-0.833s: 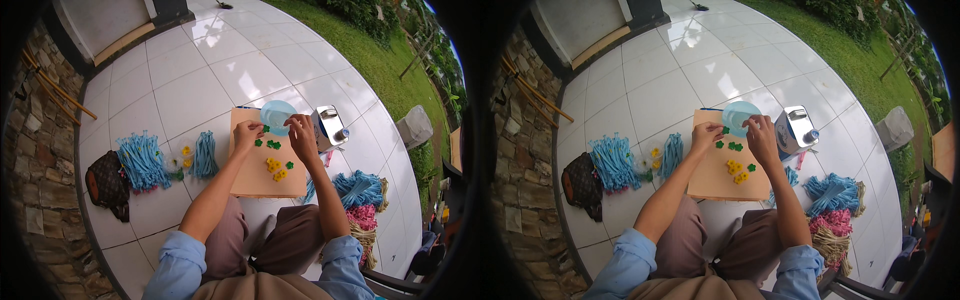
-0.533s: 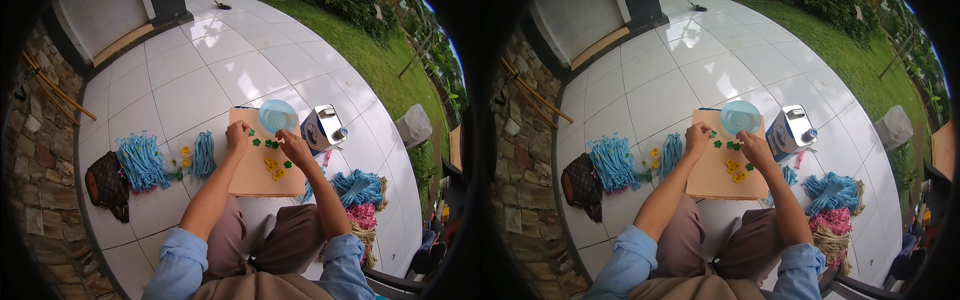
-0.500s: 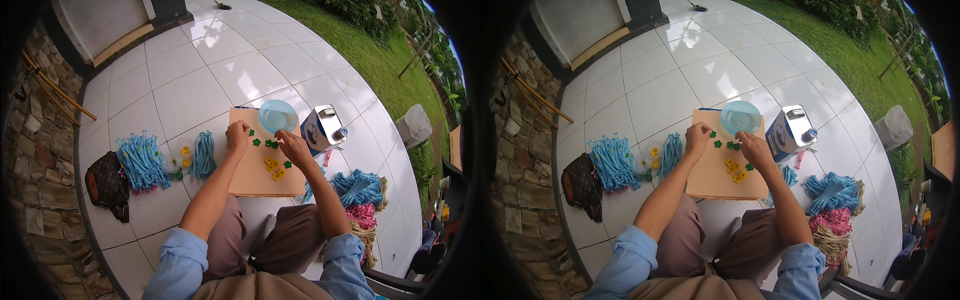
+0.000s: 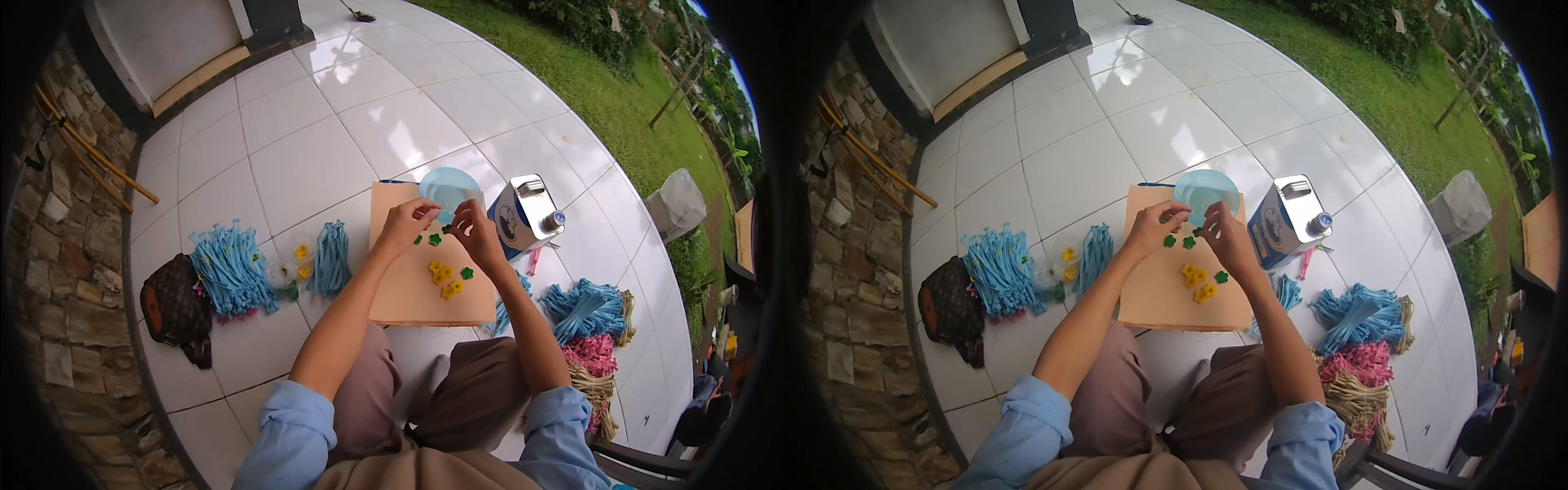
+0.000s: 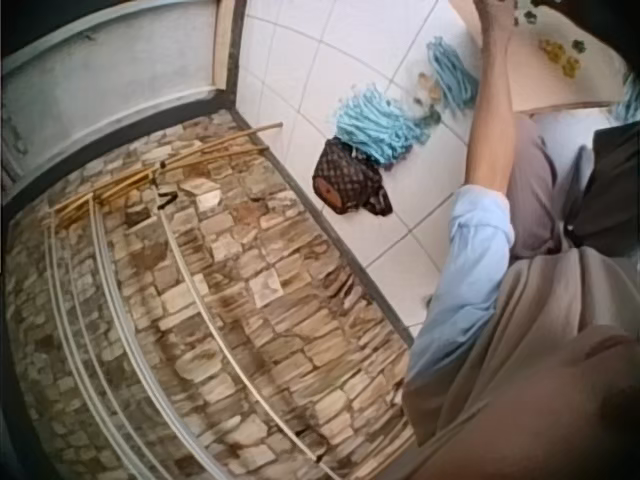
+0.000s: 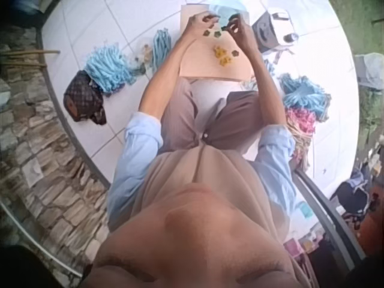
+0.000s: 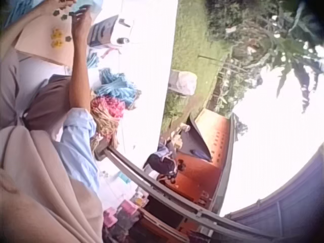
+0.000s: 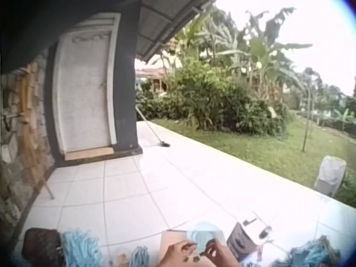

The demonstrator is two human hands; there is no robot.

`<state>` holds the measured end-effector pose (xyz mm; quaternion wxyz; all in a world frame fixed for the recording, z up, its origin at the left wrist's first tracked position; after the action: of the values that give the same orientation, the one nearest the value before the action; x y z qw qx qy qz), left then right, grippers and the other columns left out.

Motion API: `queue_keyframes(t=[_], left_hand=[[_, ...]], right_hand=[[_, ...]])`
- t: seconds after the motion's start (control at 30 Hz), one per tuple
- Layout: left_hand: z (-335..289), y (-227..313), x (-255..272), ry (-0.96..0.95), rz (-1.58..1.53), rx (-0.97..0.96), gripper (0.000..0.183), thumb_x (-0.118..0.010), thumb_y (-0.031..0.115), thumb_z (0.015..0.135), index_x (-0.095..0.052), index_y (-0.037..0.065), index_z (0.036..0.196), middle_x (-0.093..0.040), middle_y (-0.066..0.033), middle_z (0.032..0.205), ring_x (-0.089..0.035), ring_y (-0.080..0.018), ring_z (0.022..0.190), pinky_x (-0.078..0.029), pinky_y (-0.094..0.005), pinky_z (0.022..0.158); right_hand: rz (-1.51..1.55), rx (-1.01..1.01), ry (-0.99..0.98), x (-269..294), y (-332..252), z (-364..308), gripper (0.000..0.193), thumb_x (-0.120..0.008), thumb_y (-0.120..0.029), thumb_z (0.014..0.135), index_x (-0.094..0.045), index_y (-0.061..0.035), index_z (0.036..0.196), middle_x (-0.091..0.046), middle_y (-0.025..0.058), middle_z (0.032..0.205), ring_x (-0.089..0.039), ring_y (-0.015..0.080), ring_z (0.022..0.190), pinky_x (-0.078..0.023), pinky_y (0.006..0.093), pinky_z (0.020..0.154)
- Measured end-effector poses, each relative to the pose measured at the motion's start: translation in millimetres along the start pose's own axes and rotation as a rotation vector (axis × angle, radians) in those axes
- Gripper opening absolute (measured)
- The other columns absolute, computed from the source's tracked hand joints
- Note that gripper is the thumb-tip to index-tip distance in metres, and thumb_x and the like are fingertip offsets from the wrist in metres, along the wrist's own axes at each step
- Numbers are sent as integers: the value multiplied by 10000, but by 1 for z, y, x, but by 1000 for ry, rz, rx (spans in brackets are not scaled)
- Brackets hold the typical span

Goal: The person applies adhesive from a bowl to blue straps and attaches small green and yellow floral components to other blue straps.

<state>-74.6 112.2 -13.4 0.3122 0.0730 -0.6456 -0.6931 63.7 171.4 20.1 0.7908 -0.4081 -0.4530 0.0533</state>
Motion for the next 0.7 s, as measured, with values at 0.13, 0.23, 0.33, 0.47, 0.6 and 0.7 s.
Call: queue_keyframes(t=[0.13,0.23,0.33,0.47,0.6,0.7], left_hand=[[-6,21,-26,-265,-92,17,174,-641,110,816,-659,66,984,-674,-52,802,-645,-101,720,-497,-231,609],[-3,10,-23,-217,-86,37,169,-648,62,798,-652,41,966,-673,-51,774,-650,-109,703,-520,-229,618],[2,-4,-15,-74,-168,85,140,-645,12,778,-637,-4,918,-667,-76,783,-650,-122,675,-551,-233,617],[3,-18,-7,35,-233,184,98,-635,-12,775,-616,-32,869,-651,-98,790,-647,-134,672,-569,-231,609],[3,-24,-4,48,-252,200,102,-634,-14,776,-610,-32,873,-645,-99,797,-644,-133,677,-568,-229,604],[3,-26,-5,40,-277,198,101,-633,-14,776,-609,-30,874,-644,-95,795,-642,-130,678,-568,-229,605]], right_hand=[[238,-92,131,9,16,-2,294,-612,-26,782,-433,-56,1012,-621,108,762,-630,239,660,-479,307,590],[241,-207,53,5,27,1,305,-631,-80,782,-472,-60,1042,-619,103,868,-612,235,819,-472,323,702],[-475,87,161,11,20,2,311,-643,-179,789,-537,-98,1069,-554,115,1084,-489,261,1073,-397,392,868],[-596,67,86,-2,37,-3,307,-635,-261,799,-578,-156,1082,-414,97,1257,-340,297,1180,-291,460,956],[-645,92,80,-7,33,-2,280,-609,-313,814,-610,-201,1070,-387,112,1283,-329,324,1195,-255,496,976],[-650,93,63,-10,34,-1,279,-587,-338,826,-617,-200,1067,-389,127,1287,-324,320,1211,-230,506,992]])
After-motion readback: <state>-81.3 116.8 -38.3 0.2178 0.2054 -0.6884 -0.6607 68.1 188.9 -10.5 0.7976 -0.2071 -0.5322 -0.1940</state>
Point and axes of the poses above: each hand's wrist, its own z-axis towards the middle knuckle, its own x-axis out of the back of the hand, y = z × x, the point moved 8 cm from there along z, towards the middle knuckle
